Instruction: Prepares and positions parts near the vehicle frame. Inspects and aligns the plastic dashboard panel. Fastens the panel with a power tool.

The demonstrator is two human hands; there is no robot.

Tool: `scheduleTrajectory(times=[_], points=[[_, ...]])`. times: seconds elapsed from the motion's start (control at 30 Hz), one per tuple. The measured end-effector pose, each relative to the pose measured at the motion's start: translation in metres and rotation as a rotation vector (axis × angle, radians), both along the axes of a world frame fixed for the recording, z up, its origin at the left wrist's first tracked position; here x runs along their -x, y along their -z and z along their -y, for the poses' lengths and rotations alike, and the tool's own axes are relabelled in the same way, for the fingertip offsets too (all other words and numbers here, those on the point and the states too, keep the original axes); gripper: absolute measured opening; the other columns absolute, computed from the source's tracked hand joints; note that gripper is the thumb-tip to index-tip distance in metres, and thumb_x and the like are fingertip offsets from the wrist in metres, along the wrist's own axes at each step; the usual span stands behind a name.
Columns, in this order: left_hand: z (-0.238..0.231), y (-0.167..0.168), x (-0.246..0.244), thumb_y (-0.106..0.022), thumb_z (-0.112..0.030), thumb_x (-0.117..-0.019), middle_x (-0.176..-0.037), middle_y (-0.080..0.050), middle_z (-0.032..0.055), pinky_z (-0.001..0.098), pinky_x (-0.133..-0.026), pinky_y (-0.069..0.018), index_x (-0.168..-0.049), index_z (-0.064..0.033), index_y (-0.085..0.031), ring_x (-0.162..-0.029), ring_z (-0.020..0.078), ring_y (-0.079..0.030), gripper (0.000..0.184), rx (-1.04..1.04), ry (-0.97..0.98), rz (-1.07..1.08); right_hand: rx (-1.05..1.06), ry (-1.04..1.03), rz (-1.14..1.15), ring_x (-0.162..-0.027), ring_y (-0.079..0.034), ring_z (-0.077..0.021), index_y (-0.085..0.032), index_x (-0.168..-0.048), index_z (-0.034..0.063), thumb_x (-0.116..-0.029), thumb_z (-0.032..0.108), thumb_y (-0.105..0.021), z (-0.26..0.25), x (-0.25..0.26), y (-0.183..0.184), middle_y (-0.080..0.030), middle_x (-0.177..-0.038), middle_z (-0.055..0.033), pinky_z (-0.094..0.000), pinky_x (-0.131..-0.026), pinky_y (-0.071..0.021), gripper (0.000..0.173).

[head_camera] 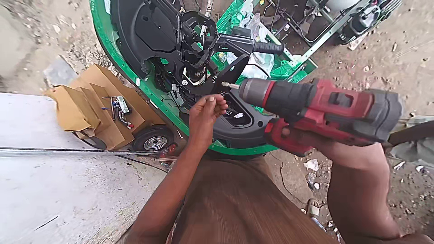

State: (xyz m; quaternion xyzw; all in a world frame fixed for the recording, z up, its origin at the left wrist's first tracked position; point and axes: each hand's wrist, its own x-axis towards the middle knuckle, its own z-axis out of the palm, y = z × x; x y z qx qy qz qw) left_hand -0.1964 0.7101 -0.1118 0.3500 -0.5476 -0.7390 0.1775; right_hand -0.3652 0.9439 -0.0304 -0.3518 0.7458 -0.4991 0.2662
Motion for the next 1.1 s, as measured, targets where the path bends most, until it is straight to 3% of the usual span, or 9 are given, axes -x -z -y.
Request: scheduleTrajectory(times=[0.13, 0.23, 0.3, 0.37, 0.6, 0.77, 0.9, 0.97, 1.1], points=[[-0.039, -0.004, -0.032, -0.028, -0.035, -0.1121, -0.116, -0.072, 0.0126, 0.0413, -0.097, -0.0564, -0.123, -0.0075, -0.067, -0.108, 0.0236, -0.070, 0.049, -0.906, -0.014, -0.166, -0.083, -0.334, 0.051, -0.089, -0.063, 0.0001, -0.069, -0.103, 0.0201, -0.0813, 0.036, -0.079, 0.033, -0.030, -0.017, -0.065, -0.096, 0.0096, -0.0234, -0.075, -0.0577, 0.028], [-0.044, 0.011, -0.031, -0.021, -0.035, -0.1103, -0.116, -0.075, 0.0120, 0.0359, -0.101, -0.0546, -0.121, -0.0060, -0.070, -0.113, 0.0213, -0.071, 0.058, -1.062, 0.188, -0.324, -0.176, -0.614, 0.079, -0.105, -0.061, -0.0075, -0.075, -0.105, 0.0161, -0.0801, 0.027, -0.078, 0.065, -0.057, -0.015, -0.064, -0.108, 0.0006, -0.0269, -0.089, -0.0531, 0.027], [-0.052, 0.000, -0.031, -0.031, -0.026, -0.1098, -0.111, -0.075, 0.0213, 0.0424, -0.105, -0.0524, -0.112, 0.0041, -0.073, -0.112, 0.0318, -0.072, 0.052, -1.253, 0.063, -0.466, -0.239, -0.719, 0.051, -0.104, -0.059, -0.0144, -0.074, -0.107, 0.0132, -0.0787, 0.024, -0.080, 0.081, -0.072, -0.013, -0.062, -0.107, -0.0040, -0.0315, -0.088, -0.0503, 0.031], [-0.056, -0.006, -0.034, -0.030, -0.026, -0.1092, -0.100, -0.077, 0.0181, 0.0408, -0.099, -0.0554, -0.098, -0.0001, -0.074, -0.104, 0.0301, -0.074, 0.052, -1.339, -0.089, -0.433, -0.309, -0.771, -0.004, -0.108, -0.058, -0.0187, -0.072, -0.107, 0.0127, -0.0782, 0.023, -0.080, 0.093, -0.082, -0.009, -0.060, -0.112, -0.0063, -0.0361, -0.090, -0.0499, 0.031], [-0.038, 0.015, -0.045, -0.019, -0.028, -0.1125, -0.070, -0.071, 0.0031, 0.0237, -0.068, -0.0579, -0.075, -0.0112, -0.063, -0.069, 0.0107, -0.071, 0.060, -1.135, -0.238, -0.100, -0.414, -0.795, -0.073, -0.120, -0.062, -0.0239, -0.073, -0.114, 0.0137, -0.0794, 0.020, -0.077, 0.110, -0.099, 0.001, -0.063, -0.133, -0.0077, -0.0468, -0.093, -0.0551, 0.035], [-0.018, 0.048, -0.052, -0.019, -0.022, -0.1142, -0.057, -0.055, -0.0067, 0.0153, -0.052, -0.0491, -0.077, -0.0148, -0.050, -0.050, 0.0010, -0.056, 0.049, -0.814, -0.079, 0.093, -0.349, -0.708, -0.030, -0.107, -0.069, -0.0110, -0.072, -0.125, 0.0206, -0.0835, 0.020, -0.072, 0.097, -0.081, -0.004, -0.074, -0.115, 0.0031, -0.0415, -0.090, -0.0576, 0.041], [-0.020, 0.045, -0.065, -0.036, -0.007, -0.1070, -0.091, -0.066, 0.0056, 0.0317, -0.080, -0.0576, -0.117, -0.0017, -0.059, -0.081, 0.0142, -0.066, 0.026, -0.727, -0.226, 0.056, -0.247, -0.598, -0.092, -0.097, -0.067, 0.0020, -0.070, -0.128, 0.0273, -0.0841, 0.033, -0.070, 0.073, -0.042, -0.003, -0.074, -0.105, 0.0123, -0.0301, -0.085, -0.0594, 0.044], [-0.017, 0.028, -0.051, -0.035, -0.007, -0.1094, -0.102, -0.068, 0.0138, 0.0385, -0.088, -0.0577, -0.125, 0.0018, -0.059, -0.091, 0.0217, -0.069, 0.030, -0.712, -0.283, 0.112, -0.197, -0.495, -0.134, -0.094, -0.068, 0.0033, -0.072, -0.125, 0.0227, -0.0827, 0.035, -0.070, 0.061, -0.022, 0.010, -0.074, -0.101, 0.0117, -0.0275, -0.083, -0.0600, 0.044], [-0.008, 0.045, -0.030, -0.041, -0.008, -0.1098, -0.113, -0.070, 0.0116, 0.0376, -0.092, -0.0596, -0.131, -0.0032, -0.057, -0.098, 0.0218, -0.073, 0.027, -0.772, -0.377, 0.060, -0.115, -0.355, -0.185, -0.088, -0.067, 0.0063, -0.074, -0.115, 0.0114, -0.0780, 0.033, -0.074, 0.048, 0.010, 0.051, -0.075, -0.095, 0.0085, -0.0183, -0.081, -0.0576, 0.043]])
